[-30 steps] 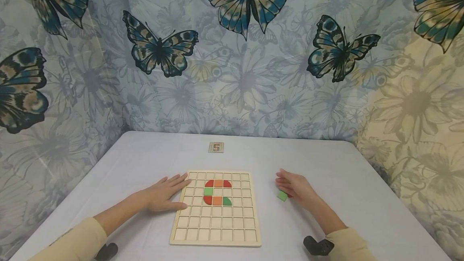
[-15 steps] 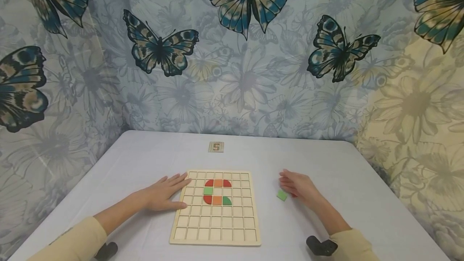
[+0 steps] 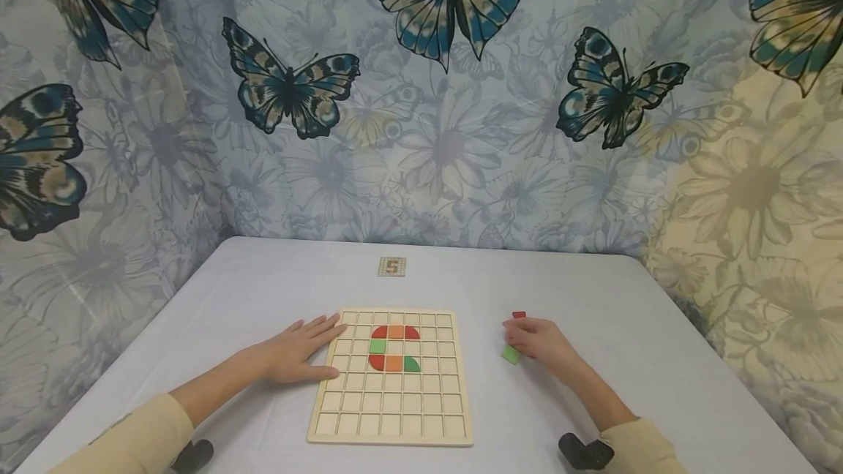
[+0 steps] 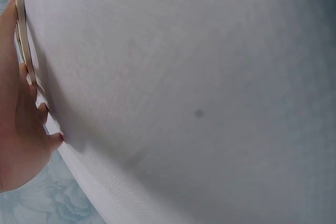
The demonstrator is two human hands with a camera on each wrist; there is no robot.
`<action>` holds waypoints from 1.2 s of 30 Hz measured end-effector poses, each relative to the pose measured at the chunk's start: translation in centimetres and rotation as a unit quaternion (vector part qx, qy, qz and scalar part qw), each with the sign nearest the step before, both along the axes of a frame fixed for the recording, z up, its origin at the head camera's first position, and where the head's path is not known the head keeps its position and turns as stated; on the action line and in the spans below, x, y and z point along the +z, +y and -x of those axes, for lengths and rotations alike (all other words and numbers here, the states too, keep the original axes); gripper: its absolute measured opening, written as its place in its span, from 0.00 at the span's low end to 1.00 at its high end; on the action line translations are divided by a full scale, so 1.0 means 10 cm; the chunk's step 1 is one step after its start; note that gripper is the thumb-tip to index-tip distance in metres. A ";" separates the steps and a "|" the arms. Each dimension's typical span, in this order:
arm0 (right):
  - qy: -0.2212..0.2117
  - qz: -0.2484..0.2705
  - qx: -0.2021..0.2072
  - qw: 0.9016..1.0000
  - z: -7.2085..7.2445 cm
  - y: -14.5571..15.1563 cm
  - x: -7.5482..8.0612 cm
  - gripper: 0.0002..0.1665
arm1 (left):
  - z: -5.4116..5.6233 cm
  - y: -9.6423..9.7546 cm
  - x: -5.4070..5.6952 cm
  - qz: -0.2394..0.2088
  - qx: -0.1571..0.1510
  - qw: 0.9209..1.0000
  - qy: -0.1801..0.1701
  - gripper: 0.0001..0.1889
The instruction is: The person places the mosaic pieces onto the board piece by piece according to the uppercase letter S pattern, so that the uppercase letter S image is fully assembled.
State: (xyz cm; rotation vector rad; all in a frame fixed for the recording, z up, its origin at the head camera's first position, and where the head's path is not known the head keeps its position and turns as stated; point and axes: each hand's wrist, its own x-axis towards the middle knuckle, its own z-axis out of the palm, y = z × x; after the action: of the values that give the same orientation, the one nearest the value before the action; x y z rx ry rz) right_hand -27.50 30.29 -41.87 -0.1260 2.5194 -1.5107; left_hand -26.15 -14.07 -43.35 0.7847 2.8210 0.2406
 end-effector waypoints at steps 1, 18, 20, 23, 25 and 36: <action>0.009 -0.013 0.003 1.000 0.00 0.01 0.00 0.29 | 0.00 0.00 0.00 0.000 0.000 1.000 0.000 0.46; 0.101 -0.112 0.035 0.988 -0.08 0.00 -0.06 0.23 | -0.01 0.01 0.03 0.000 0.003 1.000 -0.006 0.47; 0.104 -0.126 0.030 0.986 -0.09 -0.01 -0.05 0.23 | -0.01 0.01 0.03 0.000 0.003 1.000 -0.006 0.47; 0.106 -0.140 0.023 0.984 -0.11 -0.03 -0.05 0.22 | 0.00 0.01 0.02 0.003 0.003 1.000 -0.005 0.47; 0.109 -0.148 0.022 0.983 -0.11 -0.03 -0.04 0.22 | 0.01 0.01 0.00 0.005 0.003 1.000 -0.002 0.47; 0.107 -0.159 0.016 0.981 -0.11 -0.07 -0.04 0.22 | 0.07 -0.03 -0.12 0.010 0.005 1.000 0.005 0.49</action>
State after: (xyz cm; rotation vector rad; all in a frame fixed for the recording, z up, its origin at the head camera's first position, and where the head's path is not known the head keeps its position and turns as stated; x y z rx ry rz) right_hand -26.36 29.58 -42.26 -0.2910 2.8748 -1.1146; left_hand -26.84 -14.35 -44.54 0.7699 2.8320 0.2103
